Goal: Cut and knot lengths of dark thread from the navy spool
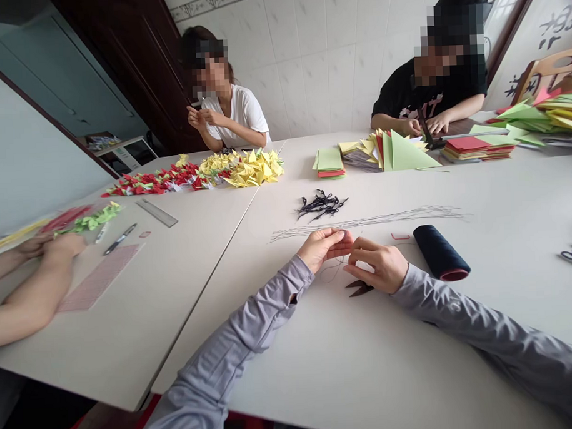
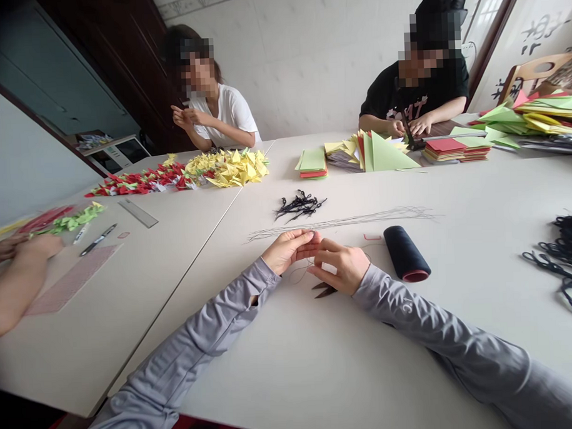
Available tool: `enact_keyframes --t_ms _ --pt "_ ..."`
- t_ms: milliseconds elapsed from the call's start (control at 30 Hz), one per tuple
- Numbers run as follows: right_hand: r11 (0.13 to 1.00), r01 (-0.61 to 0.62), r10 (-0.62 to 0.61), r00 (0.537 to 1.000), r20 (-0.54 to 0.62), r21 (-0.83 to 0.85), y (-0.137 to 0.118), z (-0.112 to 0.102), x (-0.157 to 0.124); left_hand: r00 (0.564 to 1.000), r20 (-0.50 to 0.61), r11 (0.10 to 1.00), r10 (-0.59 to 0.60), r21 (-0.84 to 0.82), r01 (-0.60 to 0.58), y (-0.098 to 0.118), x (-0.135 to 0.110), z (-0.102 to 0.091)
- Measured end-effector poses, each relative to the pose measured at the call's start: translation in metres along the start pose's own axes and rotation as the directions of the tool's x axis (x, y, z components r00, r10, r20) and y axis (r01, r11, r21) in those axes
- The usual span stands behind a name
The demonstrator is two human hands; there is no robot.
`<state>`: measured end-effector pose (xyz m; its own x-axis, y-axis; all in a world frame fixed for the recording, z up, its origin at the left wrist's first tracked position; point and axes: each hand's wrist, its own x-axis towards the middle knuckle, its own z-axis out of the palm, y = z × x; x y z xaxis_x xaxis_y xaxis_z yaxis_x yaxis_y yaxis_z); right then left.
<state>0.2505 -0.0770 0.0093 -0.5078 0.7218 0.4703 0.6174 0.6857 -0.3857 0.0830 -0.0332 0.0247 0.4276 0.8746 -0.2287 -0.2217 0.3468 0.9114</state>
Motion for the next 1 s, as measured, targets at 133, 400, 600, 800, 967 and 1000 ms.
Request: enact_keyframes --t_ms 133,400,600,800,967,1000 --pt "0.990 -0.096 0.100 0.994 -0.035 0.100 0.000 -0.006 0.003 1.000 -0.013 1.000 -0.005 0.006 0.005 0.001 -0.001 0.000" --pt "0.851 -0.342 0.451 0.865 -0.220 0.399 0.018 0.001 0.009 0.999 0.049 0.998 0.002 0.062 -0.005 -0.006 -0.001 0.001" --pt "0.622 -0.432 0.568 0.823 0.003 0.653 0.025 -0.001 0.010 0.995 0.103 0.990 0.004 0.136 -0.018 -0.009 -0.004 0.010" --pt "0.623 -0.460 0.558 0.828 0.052 0.633 0.020 -0.007 0.014 0.993 0.116 0.982 -0.015 0.189 -0.007 -0.009 -0.006 0.013" --pt "0.632 -0.446 0.538 0.841 0.055 0.634 0.021 -0.006 0.013 0.991 0.134 0.977 -0.015 0.213 -0.014 -0.010 -0.005 0.014" --pt "0.622 -0.448 0.542 0.838 0.060 0.642 0.021 -0.005 0.013 0.990 0.141 0.977 -0.016 0.213 -0.014 -0.010 -0.005 0.014"
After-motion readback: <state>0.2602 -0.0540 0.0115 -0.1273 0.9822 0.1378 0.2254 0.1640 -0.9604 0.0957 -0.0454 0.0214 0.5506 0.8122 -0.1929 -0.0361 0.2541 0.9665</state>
